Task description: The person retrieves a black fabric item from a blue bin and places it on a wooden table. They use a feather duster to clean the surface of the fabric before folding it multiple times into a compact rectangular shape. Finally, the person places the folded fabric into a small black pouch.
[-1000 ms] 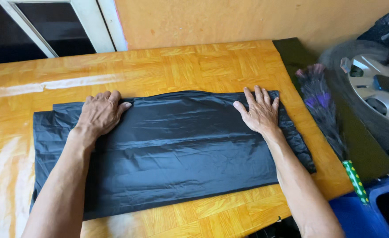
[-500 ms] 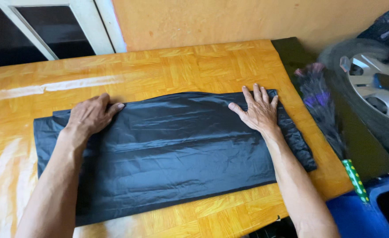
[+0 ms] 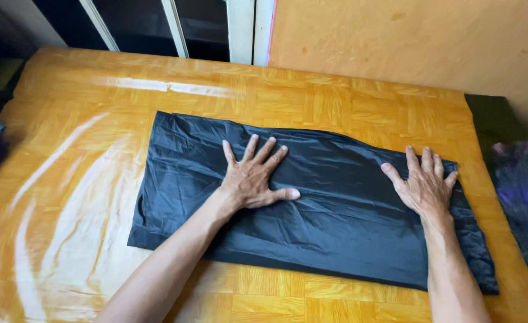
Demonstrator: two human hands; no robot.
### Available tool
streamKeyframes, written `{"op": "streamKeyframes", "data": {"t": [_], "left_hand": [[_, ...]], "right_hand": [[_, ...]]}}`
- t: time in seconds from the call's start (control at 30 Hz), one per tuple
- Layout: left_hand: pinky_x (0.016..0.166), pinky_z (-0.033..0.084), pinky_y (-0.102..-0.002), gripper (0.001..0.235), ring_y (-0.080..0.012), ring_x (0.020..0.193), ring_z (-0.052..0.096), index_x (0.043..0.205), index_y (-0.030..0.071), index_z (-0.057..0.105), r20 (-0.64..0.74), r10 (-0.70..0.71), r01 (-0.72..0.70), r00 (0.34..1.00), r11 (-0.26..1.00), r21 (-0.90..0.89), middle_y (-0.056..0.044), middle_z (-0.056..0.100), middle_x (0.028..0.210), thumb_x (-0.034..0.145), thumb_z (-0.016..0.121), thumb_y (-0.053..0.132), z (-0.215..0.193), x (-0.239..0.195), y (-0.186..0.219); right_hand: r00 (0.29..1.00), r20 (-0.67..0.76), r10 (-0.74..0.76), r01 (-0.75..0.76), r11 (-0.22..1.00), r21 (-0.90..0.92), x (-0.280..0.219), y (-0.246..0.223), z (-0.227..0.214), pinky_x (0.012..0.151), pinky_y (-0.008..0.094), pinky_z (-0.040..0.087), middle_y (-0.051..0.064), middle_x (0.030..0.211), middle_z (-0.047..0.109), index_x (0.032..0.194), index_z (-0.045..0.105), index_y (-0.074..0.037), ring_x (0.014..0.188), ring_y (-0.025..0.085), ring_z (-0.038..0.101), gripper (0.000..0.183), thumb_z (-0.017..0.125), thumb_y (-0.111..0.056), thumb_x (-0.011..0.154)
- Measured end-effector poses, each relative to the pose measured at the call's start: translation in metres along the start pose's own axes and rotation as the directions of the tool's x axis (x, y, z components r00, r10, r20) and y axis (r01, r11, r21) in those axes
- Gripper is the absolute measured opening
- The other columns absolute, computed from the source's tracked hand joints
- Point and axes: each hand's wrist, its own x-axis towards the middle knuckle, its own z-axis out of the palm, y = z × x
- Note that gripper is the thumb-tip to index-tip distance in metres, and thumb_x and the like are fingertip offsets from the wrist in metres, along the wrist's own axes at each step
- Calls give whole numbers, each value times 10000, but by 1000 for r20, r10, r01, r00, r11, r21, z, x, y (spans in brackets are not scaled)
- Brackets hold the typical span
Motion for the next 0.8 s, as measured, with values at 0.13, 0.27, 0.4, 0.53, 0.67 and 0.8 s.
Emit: {"op": "streamKeyframes", "data": {"t": [0.13,0.27,0.4,0.53,0.67,0.8], "left_hand": [[1114,-91,-822,1117,-287,1595,-25,1636,324,148,57,-113,114,992,993,-7,29,85,1733,702,253,928,-18,5,-27],[1124,-90,-806,1085,-289,1588,2,1616,329,235,-37,-163,162,986,987,-24,30,152,1717,715,287,932,-15,8,-46],[1118,-55,-812,1078,-319,1580,24,1612,325,255,-93,-163,164,982,987,-1,24,187,1706,727,281,941,-11,8,-46],[1116,-47,-812,1078,-316,1583,15,1615,321,246,-91,-168,169,981,986,2,17,190,1705,733,285,940,-19,2,-40],[1185,41,-768,1019,-325,1605,21,1644,312,230,33,-194,192,981,981,37,-4,175,1734,828,378,905,-35,-4,-30],[1167,57,-789,1013,-320,1599,21,1645,330,204,10,-189,188,982,980,60,13,161,1733,826,391,897,-23,4,-37]], "right_hand": [[1000,-4,-1,1,1000,2,0,-3,-3,1129,755,133,180,1694,237,1606,322,-209,1558,367,188,945,287,-815,882],[1000,-12,-12,12,1000,0,1,0,-1,1121,760,146,190,1688,246,1607,324,-204,1551,381,204,932,294,-800,891],[995,92,45,-46,999,10,2,-6,-12,1121,802,-27,171,1714,132,1623,238,-231,1583,391,45,950,253,-826,883],[994,67,92,-81,985,-151,6,-20,-6,1037,826,-189,237,1726,20,1616,230,-225,1595,421,-44,956,207,-869,911],[922,-46,-385,383,922,-50,-31,-113,-37,1098,814,68,343,1653,215,1604,327,-34,1523,505,194,754,423,-524,1038],[730,-142,-668,683,712,164,-44,-206,-8,1082,799,264,366,1584,318,1514,421,59,1439,535,360,687,485,-452,1059]]}}
